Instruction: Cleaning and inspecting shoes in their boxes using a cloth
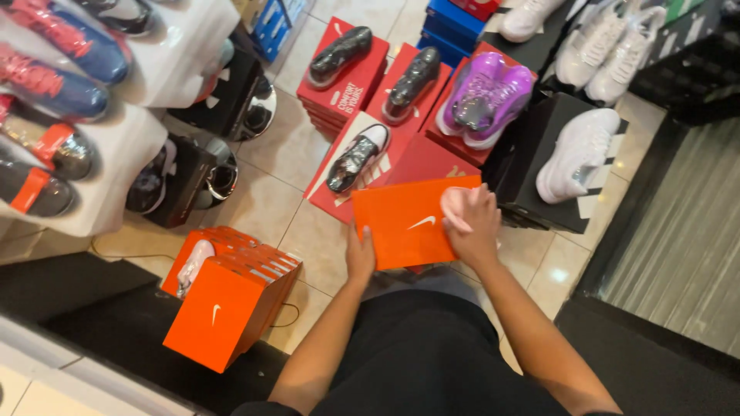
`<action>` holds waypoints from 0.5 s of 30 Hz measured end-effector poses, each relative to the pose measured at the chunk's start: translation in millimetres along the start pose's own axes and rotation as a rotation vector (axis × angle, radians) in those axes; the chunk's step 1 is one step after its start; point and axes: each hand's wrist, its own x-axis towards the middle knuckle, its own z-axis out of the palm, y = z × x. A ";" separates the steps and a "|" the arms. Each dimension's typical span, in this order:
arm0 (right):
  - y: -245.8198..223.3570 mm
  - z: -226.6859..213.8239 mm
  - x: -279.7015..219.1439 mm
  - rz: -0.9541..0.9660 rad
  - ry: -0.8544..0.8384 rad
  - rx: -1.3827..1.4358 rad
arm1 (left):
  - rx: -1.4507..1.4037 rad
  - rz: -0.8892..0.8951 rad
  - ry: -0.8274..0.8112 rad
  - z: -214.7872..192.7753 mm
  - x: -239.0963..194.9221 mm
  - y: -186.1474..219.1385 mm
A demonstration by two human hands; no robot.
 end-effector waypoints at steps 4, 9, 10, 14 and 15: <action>-66.3 35.8 1.1 -0.120 -0.195 -0.333 | -0.044 0.006 0.033 0.4 -5.9 20.5; -32.5 59.3 -17.5 -0.961 -0.304 0.001 | 0.104 -0.019 0.034 6.6 0.2 -7.7; -12.9 55.7 -0.2 -0.991 -0.318 0.002 | 0.089 -0.032 0.061 4.9 3.4 -6.2; 36.7 29.8 48.2 -0.803 -0.018 -0.180 | 0.191 -0.084 0.060 14.6 -2.2 -6.3; 36.7 25.2 58.6 -0.670 0.116 -0.291 | 0.221 -0.083 0.059 14.5 1.0 -6.9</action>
